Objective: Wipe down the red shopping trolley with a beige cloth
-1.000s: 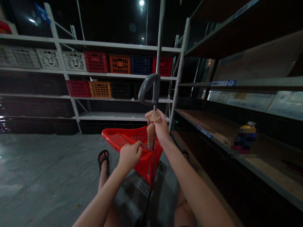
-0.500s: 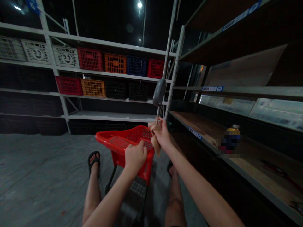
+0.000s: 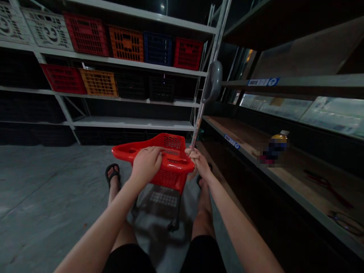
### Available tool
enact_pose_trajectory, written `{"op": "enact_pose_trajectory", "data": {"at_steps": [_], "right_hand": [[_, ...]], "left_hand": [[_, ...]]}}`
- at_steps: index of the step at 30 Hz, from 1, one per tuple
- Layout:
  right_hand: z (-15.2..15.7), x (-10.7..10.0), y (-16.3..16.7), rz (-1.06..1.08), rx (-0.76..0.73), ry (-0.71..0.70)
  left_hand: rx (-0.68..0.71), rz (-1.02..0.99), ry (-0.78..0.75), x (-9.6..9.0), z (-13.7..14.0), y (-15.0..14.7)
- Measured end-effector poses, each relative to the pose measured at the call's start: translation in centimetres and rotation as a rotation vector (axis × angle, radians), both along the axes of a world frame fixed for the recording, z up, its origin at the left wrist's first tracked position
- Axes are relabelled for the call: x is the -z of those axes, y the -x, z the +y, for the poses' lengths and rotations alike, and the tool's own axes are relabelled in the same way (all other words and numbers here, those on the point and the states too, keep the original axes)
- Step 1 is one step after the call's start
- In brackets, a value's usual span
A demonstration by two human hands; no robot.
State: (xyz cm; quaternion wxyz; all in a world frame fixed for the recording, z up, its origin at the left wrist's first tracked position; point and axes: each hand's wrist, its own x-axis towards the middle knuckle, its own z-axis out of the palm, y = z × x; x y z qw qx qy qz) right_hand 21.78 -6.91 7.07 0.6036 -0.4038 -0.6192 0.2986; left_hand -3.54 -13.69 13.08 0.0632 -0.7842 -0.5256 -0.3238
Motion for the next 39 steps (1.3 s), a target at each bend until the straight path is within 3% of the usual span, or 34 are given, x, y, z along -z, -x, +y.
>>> {"op": "enact_pose_trajectory", "data": {"at_steps": [2, 5, 8, 11, 14, 17, 20, 24, 27, 31, 34, 36, 39], "right_hand": [[0.0, 2.0, 0.2, 0.160, -0.025, 0.070], [0.6, 2.9, 1.4, 0.454, -0.059, 0.159], [-0.4, 3.1, 3.3, 0.569, -0.039, 0.105], [-3.9, 3.8, 5.5, 0.589, 0.064, -0.008], [-8.3, 4.1, 7.4, 0.432, 0.193, -0.123], [-10.8, 3.1, 8.4, 0.089, 0.294, -0.284], [-10.8, 1.0, 8.5, -0.236, 0.362, -0.359], [-9.3, -1.4, 7.8, -0.563, 0.361, -0.313], [-8.6, -2.1, 5.8, -0.724, 0.334, -0.277], [-7.6, -1.5, 0.8, -0.683, 0.326, -0.295], [-6.2, -0.8, -3.0, -0.548, 0.330, -0.310], [-5.0, -0.6, -4.3, -0.482, 0.431, -0.267], [-4.0, -0.5, -3.8, -0.449, 0.664, -0.179]], "left_hand": [[-0.061, 0.059, 0.016, 0.4, 0.7, 1.8], [-0.138, 0.096, -0.054, 1.3, 1.2, 2.5], [-0.200, 0.065, -0.117, 2.0, 1.2, 1.9], [-0.225, 0.044, -0.146, 2.3, 1.2, 1.8], [-0.238, 0.027, -0.167, 2.4, 1.2, 2.1], [-0.251, 0.013, -0.163, 2.4, 1.2, 2.2], [-0.302, 0.015, -0.131, 2.3, 1.0, 1.2], [-0.361, 0.062, -0.069, 1.5, 0.3, -1.4], [-0.311, 0.111, -0.009, 0.6, -0.2, -2.3], [-0.169, 0.143, 0.017, -0.1, -0.4, 0.2], [-0.257, 0.172, 0.002, 0.5, -0.1, 2.9], [-0.304, 0.215, 0.003, 1.3, 0.0, 3.5], [-0.357, 0.235, -0.035, 2.3, -0.2, 2.3]]}}
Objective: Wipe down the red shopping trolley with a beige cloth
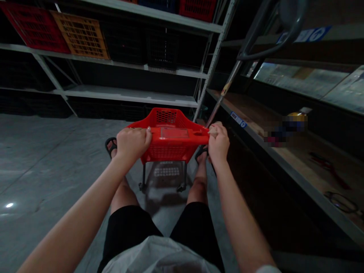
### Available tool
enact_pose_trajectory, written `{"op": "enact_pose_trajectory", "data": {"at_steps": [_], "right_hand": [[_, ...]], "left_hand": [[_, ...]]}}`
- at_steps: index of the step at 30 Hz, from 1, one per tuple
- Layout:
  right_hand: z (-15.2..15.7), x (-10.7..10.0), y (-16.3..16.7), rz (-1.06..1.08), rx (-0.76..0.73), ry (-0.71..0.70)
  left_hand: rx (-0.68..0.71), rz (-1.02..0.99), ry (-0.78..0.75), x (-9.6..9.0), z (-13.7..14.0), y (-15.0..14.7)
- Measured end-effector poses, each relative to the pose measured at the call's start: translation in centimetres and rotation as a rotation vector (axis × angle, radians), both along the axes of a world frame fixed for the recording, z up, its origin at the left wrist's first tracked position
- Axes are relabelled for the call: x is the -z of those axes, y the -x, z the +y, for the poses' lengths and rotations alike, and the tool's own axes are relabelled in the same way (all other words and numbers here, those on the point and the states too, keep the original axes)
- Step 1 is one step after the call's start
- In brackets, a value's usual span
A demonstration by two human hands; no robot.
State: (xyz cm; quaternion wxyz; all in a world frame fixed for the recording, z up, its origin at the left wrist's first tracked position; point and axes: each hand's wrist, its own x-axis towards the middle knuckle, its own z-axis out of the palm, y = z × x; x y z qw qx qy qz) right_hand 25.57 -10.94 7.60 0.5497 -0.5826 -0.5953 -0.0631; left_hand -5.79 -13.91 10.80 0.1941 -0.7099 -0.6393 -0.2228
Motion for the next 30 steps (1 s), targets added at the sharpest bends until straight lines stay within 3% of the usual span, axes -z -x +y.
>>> {"op": "enact_pose_trajectory", "data": {"at_steps": [3, 7, 10, 13, 15, 19, 22, 25, 30], "right_hand": [[-0.6, -0.1, 2.8, -0.046, 0.035, 0.000], [-2.3, -0.8, 7.6, -0.063, -0.149, 0.007], [-2.2, -2.2, 10.7, -0.070, -0.329, 0.092], [-1.6, -3.6, 12.8, -0.150, -0.484, 0.172], [-1.5, -3.7, 13.0, -0.204, -0.511, 0.163], [-2.6, -1.6, 10.0, -0.304, -0.460, 0.026], [-2.6, 0.6, 5.2, -0.303, -0.370, -0.121], [-0.8, 1.3, -0.1, -0.301, -0.314, -0.200], [3.7, -0.5, -6.7, -0.295, -0.420, 0.067]], "left_hand": [[-0.037, -0.027, -0.034, 0.4, -0.5, -2.5], [0.002, -0.102, -0.052, 0.3, -0.9, -4.4], [0.025, -0.118, -0.069, 0.2, -1.1, -4.5], [0.049, -0.075, -0.079, 0.2, -1.2, -4.2], [0.061, -0.054, -0.072, 0.2, -1.2, -3.9], [0.052, -0.082, -0.050, 0.2, -1.2, -3.5], [0.062, -0.073, -0.043, 0.2, -1.2, -3.3], [0.080, -0.073, -0.033, 0.3, -1.2, -3.3], [0.080, -0.075, -0.032, 0.4, -1.3, -4.3]]}}
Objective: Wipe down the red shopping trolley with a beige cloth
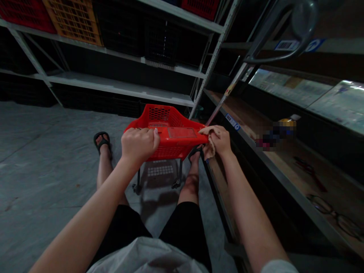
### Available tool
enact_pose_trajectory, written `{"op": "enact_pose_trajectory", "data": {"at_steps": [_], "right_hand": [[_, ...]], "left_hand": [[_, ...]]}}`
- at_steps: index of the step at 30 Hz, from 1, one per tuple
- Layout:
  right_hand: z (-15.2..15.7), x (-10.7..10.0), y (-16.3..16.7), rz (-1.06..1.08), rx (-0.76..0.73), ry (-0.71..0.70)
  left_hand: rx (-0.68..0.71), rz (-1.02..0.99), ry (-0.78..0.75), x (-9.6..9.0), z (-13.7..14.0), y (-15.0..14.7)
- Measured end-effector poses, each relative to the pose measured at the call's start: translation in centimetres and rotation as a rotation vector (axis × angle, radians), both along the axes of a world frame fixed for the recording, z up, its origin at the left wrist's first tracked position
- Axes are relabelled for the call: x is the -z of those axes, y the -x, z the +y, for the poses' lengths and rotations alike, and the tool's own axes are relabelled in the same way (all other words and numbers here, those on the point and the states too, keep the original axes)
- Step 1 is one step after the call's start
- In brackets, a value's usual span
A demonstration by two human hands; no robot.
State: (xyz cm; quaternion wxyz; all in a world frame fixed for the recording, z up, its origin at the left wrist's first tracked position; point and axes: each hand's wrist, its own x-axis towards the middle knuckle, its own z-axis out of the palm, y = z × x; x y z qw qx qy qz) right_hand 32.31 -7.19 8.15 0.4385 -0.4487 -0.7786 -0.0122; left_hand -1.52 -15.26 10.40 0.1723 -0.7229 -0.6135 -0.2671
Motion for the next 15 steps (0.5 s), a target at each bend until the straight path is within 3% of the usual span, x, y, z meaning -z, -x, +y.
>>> {"op": "enact_pose_trajectory", "data": {"at_steps": [4, 6, 8, 12, 15], "right_hand": [[3.1, -0.8, -3.0, 0.268, 0.090, 0.247], [3.7, -0.5, -3.3, 0.339, 0.185, 0.280], [3.3, 0.3, -2.5, 0.291, 0.264, 0.179], [0.2, 2.3, 1.8, 0.147, 0.349, -0.155], [-2.5, 3.0, 5.8, 0.157, 0.366, -0.256]], "left_hand": [[0.034, 0.007, 0.026, -0.1, -0.3, -1.7], [0.041, 0.001, 0.033, -0.2, -0.4, -2.6], [0.024, -0.010, 0.044, -0.3, -0.5, -3.5], [-0.045, -0.030, 0.078, -0.8, -1.1, -4.6], [-0.048, -0.020, 0.103, -1.2, -2.1, -5.0]]}}
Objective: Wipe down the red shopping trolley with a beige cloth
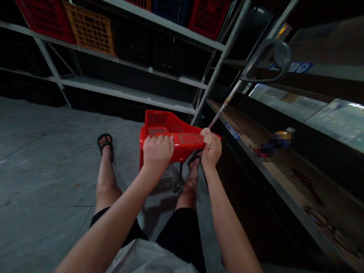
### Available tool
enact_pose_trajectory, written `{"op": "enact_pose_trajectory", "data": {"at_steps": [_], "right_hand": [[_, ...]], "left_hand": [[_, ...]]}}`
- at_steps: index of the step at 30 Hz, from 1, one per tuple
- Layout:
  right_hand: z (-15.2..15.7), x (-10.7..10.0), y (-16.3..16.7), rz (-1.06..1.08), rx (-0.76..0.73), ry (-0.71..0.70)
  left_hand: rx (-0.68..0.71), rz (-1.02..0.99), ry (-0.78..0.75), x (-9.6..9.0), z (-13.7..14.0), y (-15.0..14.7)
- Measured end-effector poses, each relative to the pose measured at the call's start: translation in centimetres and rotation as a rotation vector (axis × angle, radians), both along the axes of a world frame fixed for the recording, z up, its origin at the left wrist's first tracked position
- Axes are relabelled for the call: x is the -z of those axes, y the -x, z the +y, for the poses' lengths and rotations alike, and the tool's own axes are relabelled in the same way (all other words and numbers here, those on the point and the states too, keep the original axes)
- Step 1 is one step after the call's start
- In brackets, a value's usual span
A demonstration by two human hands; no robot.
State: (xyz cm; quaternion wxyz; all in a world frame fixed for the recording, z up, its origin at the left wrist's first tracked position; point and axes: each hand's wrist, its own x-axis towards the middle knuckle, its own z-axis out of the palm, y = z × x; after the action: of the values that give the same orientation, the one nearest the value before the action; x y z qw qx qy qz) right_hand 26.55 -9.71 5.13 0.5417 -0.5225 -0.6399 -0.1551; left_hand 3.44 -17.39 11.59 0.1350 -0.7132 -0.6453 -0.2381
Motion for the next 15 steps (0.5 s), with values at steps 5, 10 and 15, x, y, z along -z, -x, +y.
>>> {"op": "enact_pose_trajectory", "data": {"at_steps": [5, 10, 15], "right_hand": [[-4.0, -2.4, 5.5, -0.101, -0.125, 0.016], [-7.5, -5.7, 7.4, -0.359, -0.363, 0.144], [-6.2, -5.6, 3.0, -0.370, -0.503, 0.109]], "left_hand": [[0.039, 0.061, 0.028, -0.7, -3.4, -0.5], [0.325, 0.109, 0.125, -2.0, -5.6, 1.2], [0.519, -0.039, 0.154, -0.7, -2.3, 5.2]]}}
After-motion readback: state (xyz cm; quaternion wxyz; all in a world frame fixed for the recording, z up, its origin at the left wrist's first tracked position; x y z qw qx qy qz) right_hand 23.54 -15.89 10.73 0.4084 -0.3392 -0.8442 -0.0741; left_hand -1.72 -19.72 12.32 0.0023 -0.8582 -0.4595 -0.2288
